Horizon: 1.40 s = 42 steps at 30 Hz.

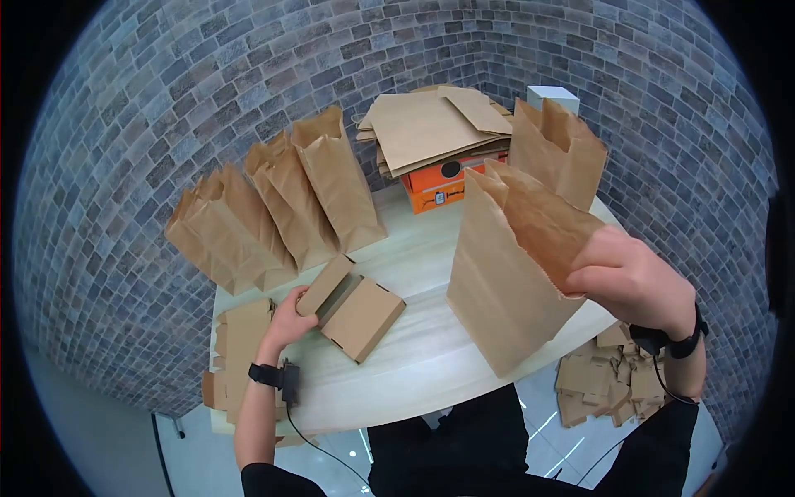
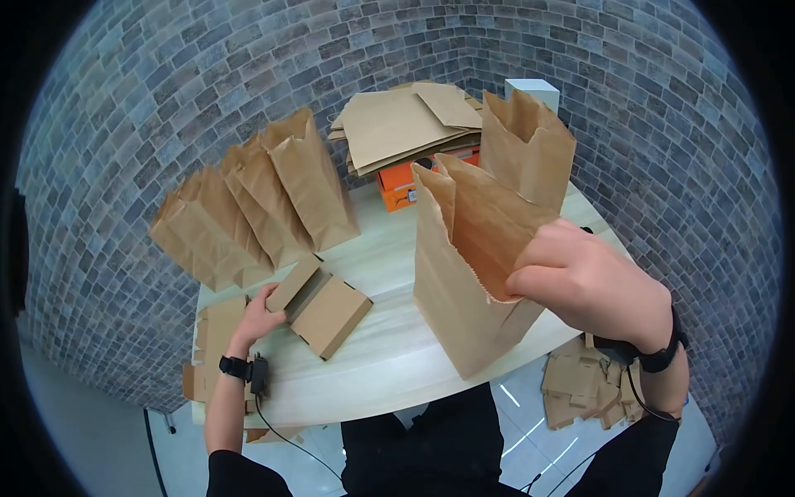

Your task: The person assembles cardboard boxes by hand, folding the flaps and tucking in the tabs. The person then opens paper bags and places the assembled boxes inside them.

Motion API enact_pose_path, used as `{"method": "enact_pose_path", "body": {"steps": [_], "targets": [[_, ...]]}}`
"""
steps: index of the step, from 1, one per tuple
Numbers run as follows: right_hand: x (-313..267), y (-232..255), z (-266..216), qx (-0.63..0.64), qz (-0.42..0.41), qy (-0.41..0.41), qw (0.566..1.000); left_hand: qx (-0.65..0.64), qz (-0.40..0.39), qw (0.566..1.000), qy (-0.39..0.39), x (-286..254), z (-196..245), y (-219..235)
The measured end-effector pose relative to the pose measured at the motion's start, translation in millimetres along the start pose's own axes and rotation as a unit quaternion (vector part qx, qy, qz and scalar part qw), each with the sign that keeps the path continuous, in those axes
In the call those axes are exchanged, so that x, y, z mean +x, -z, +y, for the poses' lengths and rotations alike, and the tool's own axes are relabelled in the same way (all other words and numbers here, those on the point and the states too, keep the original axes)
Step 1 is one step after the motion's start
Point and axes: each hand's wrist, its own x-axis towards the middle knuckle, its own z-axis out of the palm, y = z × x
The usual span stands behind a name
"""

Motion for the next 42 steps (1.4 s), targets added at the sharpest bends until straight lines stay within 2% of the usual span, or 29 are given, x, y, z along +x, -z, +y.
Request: {"method": "enact_pose_path", "body": {"steps": [1,3,9,10,12,13,15,17,19,21,22,23,24,25,27,28,29,31,33,34,36,39,40,41,42], "targets": [[-1.0,-0.7,-0.5,0.0,0.003,0.0,1.0,0.002,0.001,1.0,-0.001,0.1,2.3,0.0],[-3.1,-2.4,-2.9,0.03,-0.009,0.015,0.999,0.048,0.067,0.996,0.044,-0.9,8.1,-1.7],[-2.8,-0.1,-11.9,0.046,0.012,0.043,0.998,0.058,0.163,0.983,0.056,-3.4,-8.0,-1.6],[-6.2,-0.4,-10.9,0.032,0.027,0.028,0.999,0.031,0.167,0.985,0.007,-3.6,37.3,11.6],[-4.8,-12.1,-10.4,0.031,0.058,0.084,0.994,-0.025,0.168,0.983,-0.065,-45.7,129.5,43.3],[-4.3,-13.1,-11.3,0.034,0.056,0.084,0.994,-0.055,0.169,0.979,-0.1,-51.7,164.8,55.9],[1.4,-14.6,-12.6,0.015,0.061,0.098,0.993,-0.07,0.176,0.957,-0.22,-57.9,213.7,73.9],[5.7,-15.1,-15.4,-0.002,0.064,0.102,0.993,-0.053,0.174,0.932,-0.313,-58.0,274.8,78.8],[6.8,-15.9,-18.5,-0.022,0.068,0.103,0.992,-0.138,0.086,0.907,-0.389,-46.5,320.3,68.6],[3.9,-16.3,-21.2,-0.082,0.091,0.091,0.988,-0.108,0.019,0.901,-0.42,-38.3,356.1,53.9],[1.8,-15.2,-22.9,-0.085,0.089,0.094,0.988,-0.11,0.023,0.9,-0.421,-32.8,367.9,52.8],[-0.9,-13.9,-24.2,-0.104,0.088,0.085,0.987,0.005,-0.03,0.894,-0.446,-27.0,378.4,52.4],[-4.0,-12.5,-25.2,-0.122,0.087,0.075,0.986,0.12,-0.084,0.874,-0.464,-22.7,387.3,53.7],[-6.5,-12.1,-25.4,-0.124,0.084,0.074,0.986,0.141,-0.134,0.874,-0.446,-21.1,396.1,57.2],[-11.6,-13.4,-25.1,-0.136,0.1,0.084,0.982,0.215,-0.184,0.834,-0.473,-11.8,405.6,68.3],[-13.6,-13.9,-25.9,-0.137,0.101,0.08,0.982,0.211,-0.234,0.859,-0.403,-12.2,409.4,72.9],[-14.7,-14.6,-26.8,-0.143,0.105,0.08,0.981,0.212,-0.236,0.858,-0.403,-9.8,411.2,70.5],[-14.6,-16.3,-29.3,-0.147,0.111,0.082,0.979,0.274,-0.301,0.848,-0.339,-4.6,410.1,63.7],[-11.3,-19.4,-31.4,-0.131,0.108,0.09,0.981,0.359,-0.282,0.82,-0.345,-5.9,414.1,38.4],[-9.3,-21.2,-32.4,-0.13,0.109,0.098,0.981,0.358,-0.25,0.816,-0.379,2.3,403.7,19.5],[-6.1,-25.2,-33.7,-0.128,0.117,0.106,0.979,0.408,-0.213,0.816,-0.349,10.8,398.3,-11.5],[-5.4,-27.0,-30.2,-0.116,0.119,0.112,0.98,0.405,-0.217,0.81,-0.363,17.3,392.7,-16.9],[-6.2,-26.4,-28.6,-0.115,0.118,0.11,0.98,0.378,-0.206,0.83,-0.353,15.1,394.2,-10.7],[-7.1,-26.1,-27.2,-0.115,0.124,0.109,0.98,0.377,-0.211,0.83,-0.353,16.2,388.9,-3.7],[-8.6,-27.0,-26.4,-0.112,0.13,0.106,0.979,0.314,-0.157,0.854,-0.383,17.9,380.5,5.5]]}}
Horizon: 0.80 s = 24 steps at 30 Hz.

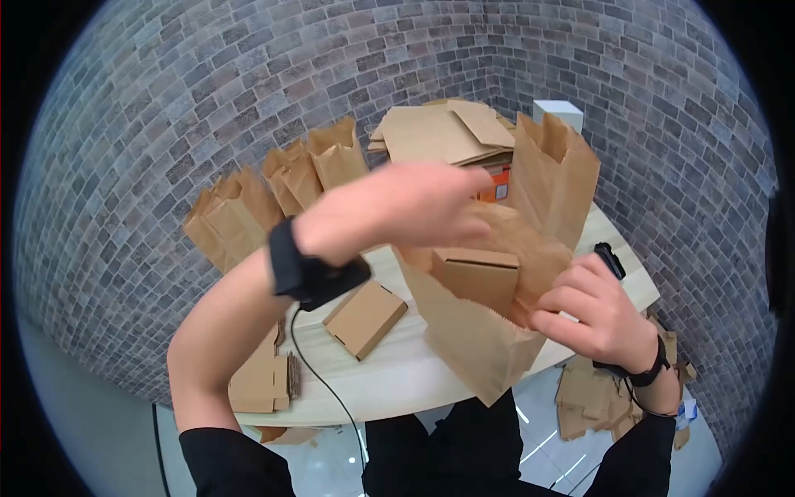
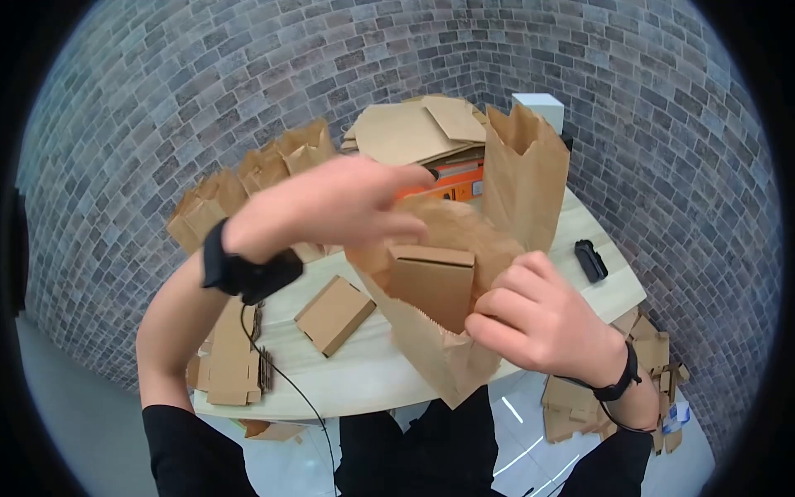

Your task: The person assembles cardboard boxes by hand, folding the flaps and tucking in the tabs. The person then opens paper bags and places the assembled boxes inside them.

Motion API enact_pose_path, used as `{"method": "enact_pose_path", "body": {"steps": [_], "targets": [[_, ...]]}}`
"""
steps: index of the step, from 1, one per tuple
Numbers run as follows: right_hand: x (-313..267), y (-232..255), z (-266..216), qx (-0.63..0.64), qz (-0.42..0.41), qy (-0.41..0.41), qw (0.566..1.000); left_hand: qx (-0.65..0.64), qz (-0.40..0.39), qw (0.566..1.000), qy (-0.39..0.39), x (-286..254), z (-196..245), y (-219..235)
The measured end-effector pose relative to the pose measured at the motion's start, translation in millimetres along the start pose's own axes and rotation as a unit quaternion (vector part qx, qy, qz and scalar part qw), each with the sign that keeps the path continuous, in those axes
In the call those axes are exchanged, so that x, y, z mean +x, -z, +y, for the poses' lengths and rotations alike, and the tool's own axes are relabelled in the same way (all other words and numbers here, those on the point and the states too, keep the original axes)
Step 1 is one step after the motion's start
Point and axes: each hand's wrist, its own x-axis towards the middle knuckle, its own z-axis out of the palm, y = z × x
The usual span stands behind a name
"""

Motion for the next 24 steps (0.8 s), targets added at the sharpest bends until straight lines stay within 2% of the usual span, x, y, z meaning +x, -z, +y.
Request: {"method": "enact_pose_path", "body": {"steps": [1,3,5,7,8,9,11,12,14,15,17,19,21,23,24], "targets": [[-1.5,0.8,-0.4,0.008,-0.001,-0.006,1.0,-0.038,0.082,0.996,-0.006,-9.8,-5.0,2.5],[-1.5,2.2,-1.2,-0.007,0.009,-0.01,1.0,-0.132,0.033,0.978,0.158,-34.2,-10.6,13.1],[-5.2,0.0,-3.6,-0.003,0.014,-0.017,1.0,-0.098,0.035,0.974,0.203,-65.0,-44.0,-16.7],[-7.5,0.8,-7.5,-0.02,0.007,-0.032,0.999,-0.067,-0.032,0.957,0.279,-102.8,-73.2,-83.1],[-7.2,0.1,-7.4,-0.022,0.012,-0.033,0.999,-0.062,-0.045,0.955,0.287,-128.8,-87.9,-132.6],[-7.2,-1.0,-7.8,-0.011,0.019,-0.025,0.999,-0.058,-0.058,0.953,0.293,-152.5,-93.2,-179.4],[-8.2,-2.1,-8.8,-0.007,0.023,-0.021,0.999,-0.038,-0.091,0.921,0.377,-177.7,-80.0,-230.0],[-8.1,-3.1,-7.4,0.009,0.007,-0.015,1.0,-0.04,-0.09,0.924,0.37,-186.1,-77.8,-246.8],[-7.2,-5.3,-3.1,0.023,-0.015,-0.013,1.0,-0.147,-0.007,0.905,0.4,-198.7,-79.2,-267.4],[-5.7,-7.7,0.2,0.027,-0.024,-0.012,0.999,-0.152,-0.009,0.904,0.398,-197.4,-76.7,-268.0],[0.0,-18.3,7.9,0.034,-0.035,-0.002,0.999,-0.158,0.056,0.911,0.376,-194.6,-68.9,-265.3],[10.3,-32.8,19.7,0.024,0.024,0.024,0.999,-0.178,0.07,0.905,0.381,-191.2,-70.1,-266.8],[28.4,-40.5,32.1,0.015,0.032,0.028,0.999,-0.191,0.084,0.901,0.38,-190.1,-74.7,-272.4],[48.0,-44.6,47.7,-0.065,0.037,0.09,0.993,-0.196,0.149,0.899,0.361,-191.4,-80.2,-286.3],[60.2,-43.2,53.0,-0.069,0.038,0.088,0.993,-0.195,0.15,0.901,0.358,-192.3,-86.7,-290.4]]}}
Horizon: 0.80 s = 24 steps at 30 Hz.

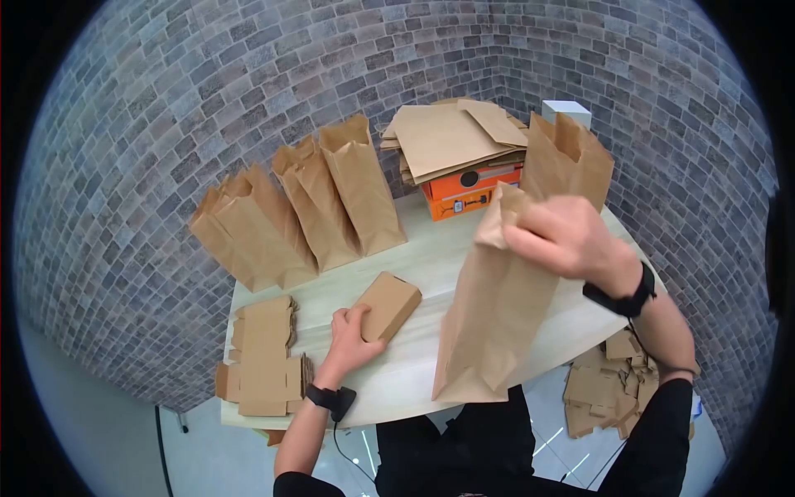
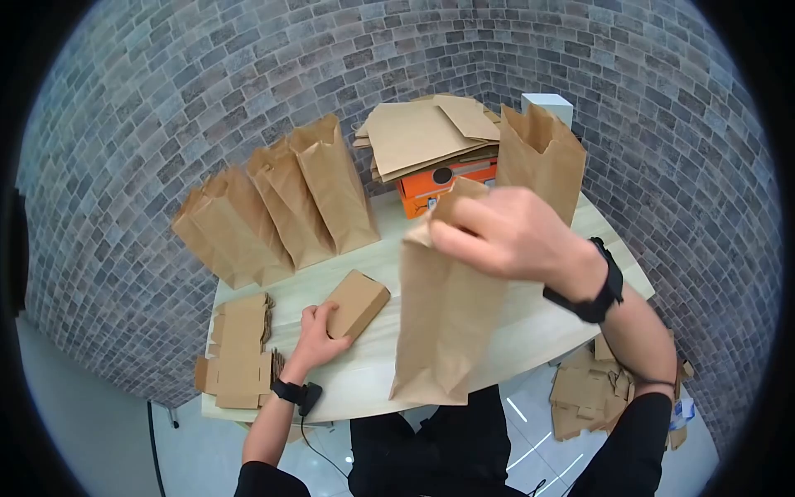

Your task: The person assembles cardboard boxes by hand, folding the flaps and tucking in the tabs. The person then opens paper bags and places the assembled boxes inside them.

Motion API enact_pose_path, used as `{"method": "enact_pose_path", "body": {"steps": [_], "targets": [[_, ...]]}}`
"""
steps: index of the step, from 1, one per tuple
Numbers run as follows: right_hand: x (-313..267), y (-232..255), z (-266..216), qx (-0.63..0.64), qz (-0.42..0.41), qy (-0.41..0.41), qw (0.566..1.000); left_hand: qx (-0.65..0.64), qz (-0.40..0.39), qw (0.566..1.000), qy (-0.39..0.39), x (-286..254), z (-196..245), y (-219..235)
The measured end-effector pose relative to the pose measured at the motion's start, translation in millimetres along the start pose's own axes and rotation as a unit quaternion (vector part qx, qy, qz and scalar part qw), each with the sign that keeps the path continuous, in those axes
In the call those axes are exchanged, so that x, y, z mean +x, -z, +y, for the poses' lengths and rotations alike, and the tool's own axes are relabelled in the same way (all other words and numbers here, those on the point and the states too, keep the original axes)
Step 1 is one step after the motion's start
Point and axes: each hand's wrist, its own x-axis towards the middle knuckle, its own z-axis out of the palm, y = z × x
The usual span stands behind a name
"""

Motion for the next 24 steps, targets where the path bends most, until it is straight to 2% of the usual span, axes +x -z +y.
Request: {"method": "enact_pose_path", "body": {"steps": [2,3,4,5,7,8,9,11,12,14,15,16,18,19,20,21,22,24], "targets": [[26.6,2.4,7.2,-0.093,-0.013,0.055,0.994,-0.091,0.056,0.994,0.026,6.1,-13.5,0.9],[37.1,5.4,3.8,-0.096,-0.014,0.056,0.994,-0.093,0.056,0.994,0.023,9.4,-16.1,11.0],[47.9,9.1,-0.8,-0.117,0.001,0.077,0.99,-0.225,0.064,0.971,0.046,13.1,-14.2,29.3],[56.5,9.9,-6.8,-0.135,0.016,0.099,0.986,-0.353,0.07,0.93,0.07,15.5,-10.7,45.7],[57.7,7.0,-52.3,-0.122,-0.013,0.113,0.986,-0.394,0.094,0.912,0.062,13.1,19.5,91.4],[46.1,2.0,-77.6,-0.07,-0.063,0.144,0.985,-0.432,0.116,0.893,0.049,11.0,33.8,114.3],[35.0,-4.0,-97.2,-0.02,-0.112,0.173,0.978,-0.431,0.118,0.893,0.054,9.4,40.4,130.8],[28.6,-12.3,-114.6,0.01,-0.116,0.17,0.978,-0.426,0.09,0.9,-0.033,8.3,53.7,156.9],[27.0,-15.2,-117.8,0.039,-0.121,0.164,0.978,-0.427,0.089,0.899,-0.03,7.3,68.2,169.6],[30.4,-21.2,-118.7,0.026,-0.113,0.143,0.983,-0.436,0.051,0.889,-0.133,1.8,104.1,194.9],[32.4,-23.0,-118.1,0.007,-0.102,0.128,0.987,-0.413,0.045,0.898,-0.146,-1.3,123.7,204.9],[33.4,-23.5,-117.2,0.007,-0.128,0.128,0.983,-0.389,0.04,0.906,-0.159,-3.2,143.5,213.9],[35.3,-25.4,-115.4,-0.006,-0.121,0.11,0.986,-0.267,0.005,0.941,-0.208,-2.0,176.2,234.7],[36.0,-25.7,-113.9,-0.019,-0.114,0.091,0.989,-0.268,0.011,0.941,-0.205,-0.3,188.9,239.1],[36.3,-24.5,-113.6,-0.016,-0.114,0.099,0.988,-0.144,0.008,0.96,-0.239,1.6,199.8,242.0],[35.0,-22.2,-114.3,-0.03,-0.115,0.06,0.991,-0.017,0.004,0.964,-0.266,5.1,205.2,244.4],[32.9,-20.1,-114.4,-0.045,-0.115,0.019,0.992,-0.018,0.011,0.965,-0.26,12.3,205.9,248.0],[24.3,-16.1,-113.5,-0.046,-0.114,0.008,0.992,0.081,-0.006,0.922,-0.378,27.6,206.9,254.0]]}}
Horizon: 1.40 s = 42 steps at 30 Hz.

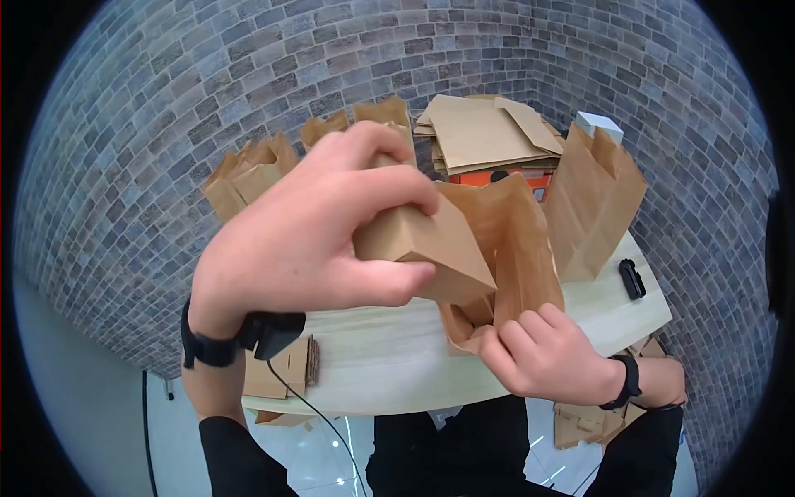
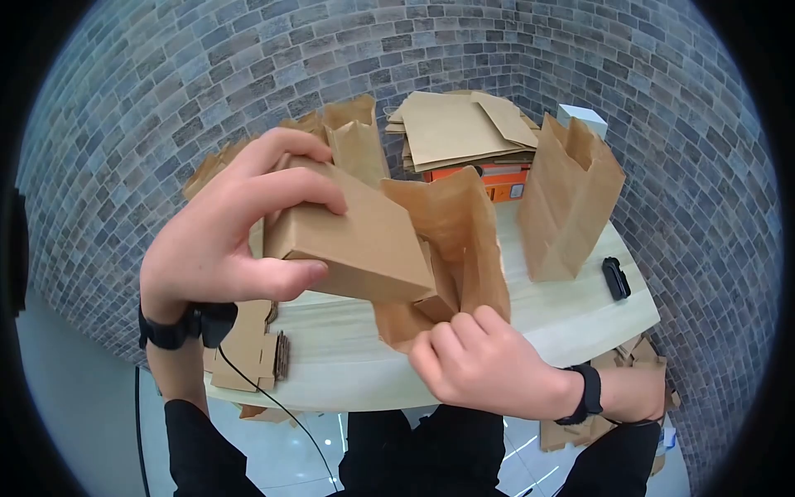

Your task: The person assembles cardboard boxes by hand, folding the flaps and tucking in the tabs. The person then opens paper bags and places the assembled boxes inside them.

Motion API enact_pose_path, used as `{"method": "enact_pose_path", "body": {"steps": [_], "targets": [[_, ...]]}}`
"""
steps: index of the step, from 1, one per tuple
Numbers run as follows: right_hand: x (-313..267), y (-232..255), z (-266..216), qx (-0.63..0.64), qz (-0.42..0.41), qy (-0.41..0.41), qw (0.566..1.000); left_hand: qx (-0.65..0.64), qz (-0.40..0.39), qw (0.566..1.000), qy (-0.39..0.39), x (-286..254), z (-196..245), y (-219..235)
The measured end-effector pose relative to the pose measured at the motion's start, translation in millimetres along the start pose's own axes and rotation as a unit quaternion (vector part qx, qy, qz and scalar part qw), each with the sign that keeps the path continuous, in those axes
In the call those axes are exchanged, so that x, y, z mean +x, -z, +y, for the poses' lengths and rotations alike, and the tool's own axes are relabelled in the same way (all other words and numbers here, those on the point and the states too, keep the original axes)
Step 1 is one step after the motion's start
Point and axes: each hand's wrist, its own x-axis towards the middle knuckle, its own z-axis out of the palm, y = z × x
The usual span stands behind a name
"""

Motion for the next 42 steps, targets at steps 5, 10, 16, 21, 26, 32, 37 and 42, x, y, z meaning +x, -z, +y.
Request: {"method": "enact_pose_path", "body": {"steps": [5,10,16,21,26,32,37,42], "targets": [[-8.3,2.3,-0.4,0.006,0.009,-0.02,1.0,0.005,-0.066,0.998,-0.024,43.6,14.1,-29.8],[-6.9,-1.2,7.3,0.018,0.043,-0.033,0.998,0.017,-0.135,0.99,-0.049,78.3,0.9,-73.4],[-15.8,2.2,19.8,0.073,0.063,-0.091,0.991,-0.059,-0.052,0.997,0.012,56.1,-46.0,-71.0],[-5.3,2.1,21.5,0.155,0.066,-0.098,0.981,-0.019,0.012,1.0,0.002,69.4,-77.6,-106.0],[2.1,9.5,23.1,0.178,0.013,-0.092,0.98,0.011,0.044,0.994,0.1,135.8,-88.6,-131.6],[5.0,52.2,58.9,0.149,0.029,-0.171,0.974,0.102,-0.06,0.985,0.124,180.9,-105.9,-114.5],[8.2,36.6,76.7,0.13,0.034,-0.206,0.969,0.135,-0.192,0.96,0.154,194.6,-99.0,-100.7],[8.0,17.4,82.4,0.233,-0.011,-0.216,0.948,0.09,-0.047,0.986,0.134,204.3,-134.6,-130.9]]}}
